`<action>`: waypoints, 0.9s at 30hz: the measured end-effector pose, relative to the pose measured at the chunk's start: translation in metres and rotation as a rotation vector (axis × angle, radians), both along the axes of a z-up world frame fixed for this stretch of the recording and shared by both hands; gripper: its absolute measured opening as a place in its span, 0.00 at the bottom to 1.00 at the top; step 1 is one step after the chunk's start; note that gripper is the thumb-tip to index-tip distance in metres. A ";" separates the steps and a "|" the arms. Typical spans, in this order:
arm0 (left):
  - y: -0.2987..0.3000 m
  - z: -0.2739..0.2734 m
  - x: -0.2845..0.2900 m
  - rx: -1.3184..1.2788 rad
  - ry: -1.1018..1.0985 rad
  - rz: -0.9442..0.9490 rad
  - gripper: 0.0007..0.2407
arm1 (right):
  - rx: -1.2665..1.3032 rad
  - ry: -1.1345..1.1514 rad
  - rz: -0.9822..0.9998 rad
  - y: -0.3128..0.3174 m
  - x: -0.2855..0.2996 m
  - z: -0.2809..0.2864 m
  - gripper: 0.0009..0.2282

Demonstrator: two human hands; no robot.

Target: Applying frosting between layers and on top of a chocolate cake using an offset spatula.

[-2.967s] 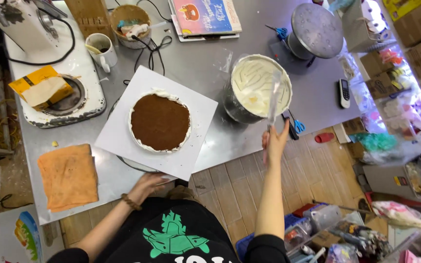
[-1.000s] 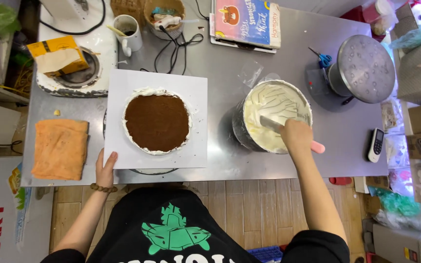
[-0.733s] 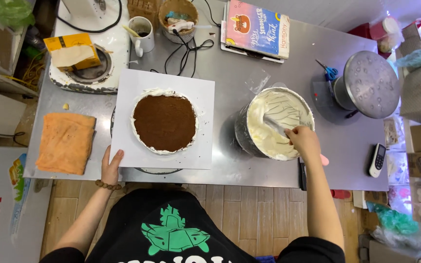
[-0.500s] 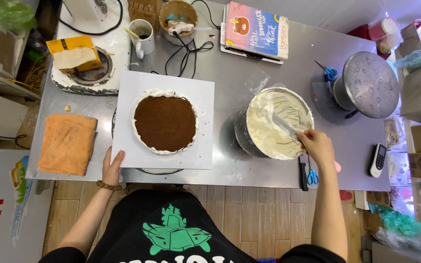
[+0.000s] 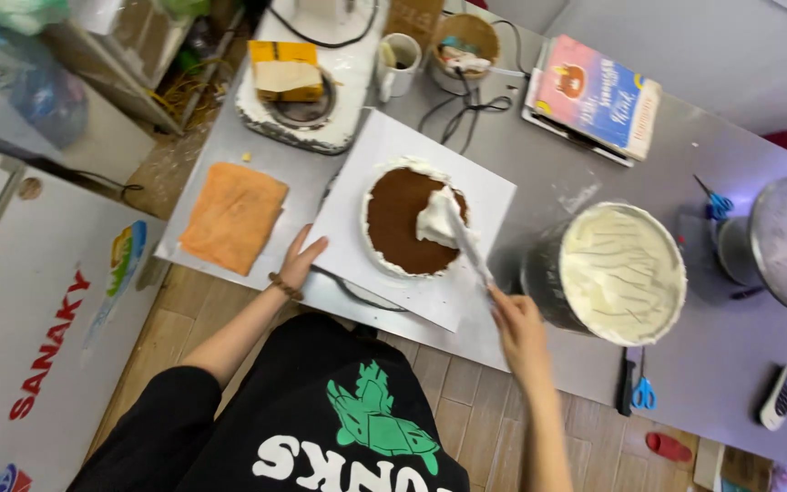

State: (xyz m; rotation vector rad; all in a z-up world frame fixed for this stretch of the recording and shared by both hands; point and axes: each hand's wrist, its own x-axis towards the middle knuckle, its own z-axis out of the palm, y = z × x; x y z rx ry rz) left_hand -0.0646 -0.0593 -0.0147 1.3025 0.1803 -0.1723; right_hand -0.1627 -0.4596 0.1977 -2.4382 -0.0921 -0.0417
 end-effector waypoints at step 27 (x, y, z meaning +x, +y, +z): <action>0.028 -0.014 0.047 0.105 0.112 -0.227 0.36 | -0.465 -0.356 -0.028 0.081 0.028 0.017 0.11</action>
